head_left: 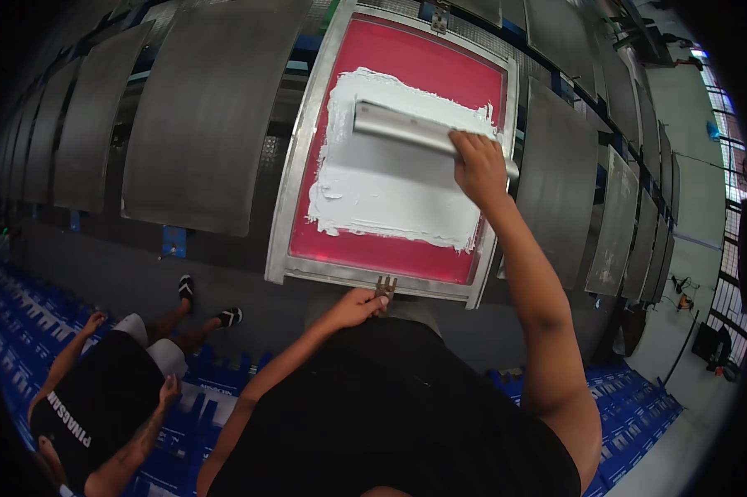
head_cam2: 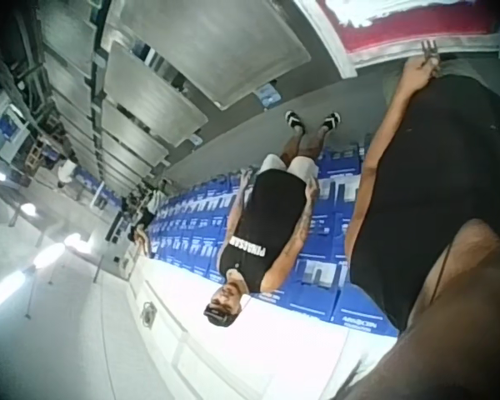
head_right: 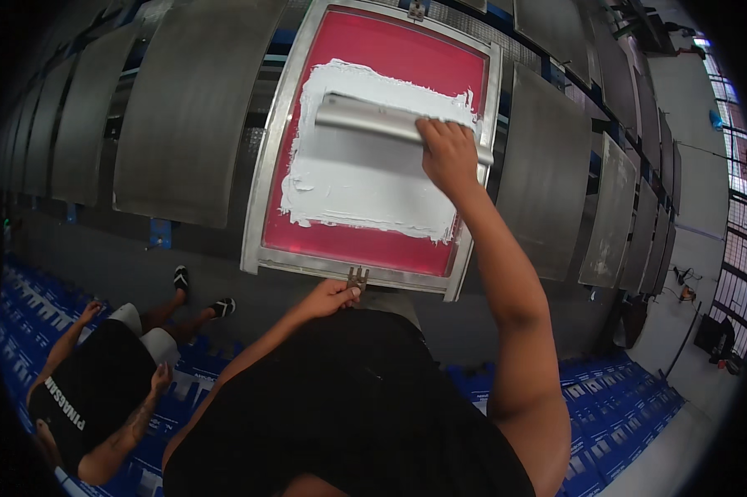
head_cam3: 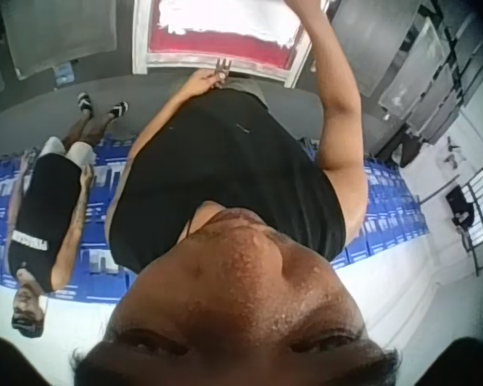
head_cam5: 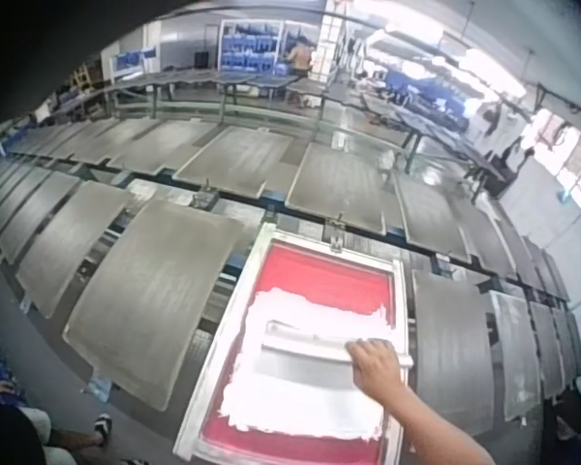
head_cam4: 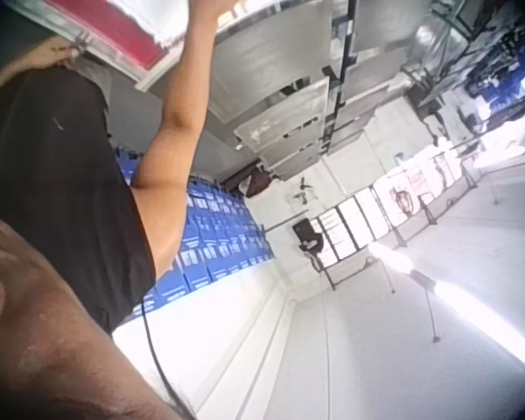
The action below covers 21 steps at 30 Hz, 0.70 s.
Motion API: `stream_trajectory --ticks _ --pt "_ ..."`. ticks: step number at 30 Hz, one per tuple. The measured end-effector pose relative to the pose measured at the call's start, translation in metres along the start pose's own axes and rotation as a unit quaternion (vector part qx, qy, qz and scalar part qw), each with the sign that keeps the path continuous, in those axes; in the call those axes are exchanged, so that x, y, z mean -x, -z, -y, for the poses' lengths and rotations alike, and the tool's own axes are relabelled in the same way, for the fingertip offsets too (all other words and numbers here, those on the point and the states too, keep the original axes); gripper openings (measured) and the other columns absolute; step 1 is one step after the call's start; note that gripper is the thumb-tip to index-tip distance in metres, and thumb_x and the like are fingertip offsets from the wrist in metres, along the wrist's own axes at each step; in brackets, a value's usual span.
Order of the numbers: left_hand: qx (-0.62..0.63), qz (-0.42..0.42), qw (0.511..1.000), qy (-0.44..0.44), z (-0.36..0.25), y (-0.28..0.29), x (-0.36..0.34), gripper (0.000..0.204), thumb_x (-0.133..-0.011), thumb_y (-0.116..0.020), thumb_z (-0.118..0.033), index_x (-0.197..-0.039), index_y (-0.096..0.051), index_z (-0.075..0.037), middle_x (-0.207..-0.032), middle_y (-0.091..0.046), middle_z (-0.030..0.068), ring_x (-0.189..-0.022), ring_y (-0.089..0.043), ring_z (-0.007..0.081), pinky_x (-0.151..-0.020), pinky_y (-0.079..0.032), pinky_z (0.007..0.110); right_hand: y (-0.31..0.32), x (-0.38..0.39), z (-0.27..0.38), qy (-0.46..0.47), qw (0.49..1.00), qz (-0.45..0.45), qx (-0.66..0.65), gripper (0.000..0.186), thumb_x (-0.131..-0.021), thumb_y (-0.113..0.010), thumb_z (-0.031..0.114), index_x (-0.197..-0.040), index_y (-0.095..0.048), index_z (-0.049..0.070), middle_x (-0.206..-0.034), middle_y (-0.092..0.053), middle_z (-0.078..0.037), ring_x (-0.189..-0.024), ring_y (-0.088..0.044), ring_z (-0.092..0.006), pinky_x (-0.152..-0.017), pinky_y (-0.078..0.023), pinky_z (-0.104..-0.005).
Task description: The person uses a squeegee to spread white ink evenly across a red screen printing frame. They repeatedly roll the squeegee back and forth to ensure full coverage of the mesh. Another person is seen in the background handling blue fabric.
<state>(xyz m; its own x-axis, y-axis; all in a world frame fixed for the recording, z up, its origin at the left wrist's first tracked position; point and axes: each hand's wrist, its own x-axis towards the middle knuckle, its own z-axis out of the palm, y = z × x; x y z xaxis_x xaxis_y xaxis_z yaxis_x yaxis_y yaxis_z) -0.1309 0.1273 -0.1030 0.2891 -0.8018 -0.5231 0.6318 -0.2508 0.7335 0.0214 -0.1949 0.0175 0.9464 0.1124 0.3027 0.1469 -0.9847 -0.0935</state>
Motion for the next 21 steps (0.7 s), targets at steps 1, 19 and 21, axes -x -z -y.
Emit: stream_trajectory --ticks 1,19,21 --pt "0.003 -0.001 1.000 0.002 0.004 -0.004 -0.003 0.031 -0.097 -0.057 -0.029 -0.084 -0.067 -0.002 -0.071 -0.061 -0.0010 -0.067 -0.054 0.0061 -0.061 -0.044 0.023 -0.013 -0.005 -0.010 -0.004 1.000 -0.007 0.013 0.034 -0.072 -0.059 -0.001 -0.105 -0.059 0.010 -0.091 -0.064 -0.005 -0.086 -0.059 -0.0243 -0.079 -0.041 -0.0391" --pt "-0.023 0.027 0.998 0.044 0.030 -0.003 -0.014 0.028 -0.097 -0.057 -0.028 -0.095 -0.066 -0.001 -0.079 -0.062 0.0015 -0.071 -0.056 0.0080 -0.063 -0.046 0.023 0.058 0.132 0.091 -0.528 0.429 -0.076 -0.729 0.046 -0.085 -0.055 0.007 -0.128 -0.046 -0.005 -0.118 -0.059 -0.014 -0.108 -0.060 -0.0261 -0.097 -0.047 -0.0427" --pt "0.055 0.016 0.998 0.007 0.051 -0.002 -0.011 0.029 -0.097 -0.056 -0.027 -0.109 -0.063 -0.001 -0.098 -0.063 0.0073 -0.087 -0.059 0.0131 -0.074 -0.048 0.027 0.053 0.168 0.143 -0.519 0.383 -0.053 -0.762 0.051 -0.086 -0.058 0.011 -0.133 -0.043 -0.001 -0.126 -0.056 -0.015 -0.119 -0.054 -0.0303 -0.101 -0.044 -0.0507"
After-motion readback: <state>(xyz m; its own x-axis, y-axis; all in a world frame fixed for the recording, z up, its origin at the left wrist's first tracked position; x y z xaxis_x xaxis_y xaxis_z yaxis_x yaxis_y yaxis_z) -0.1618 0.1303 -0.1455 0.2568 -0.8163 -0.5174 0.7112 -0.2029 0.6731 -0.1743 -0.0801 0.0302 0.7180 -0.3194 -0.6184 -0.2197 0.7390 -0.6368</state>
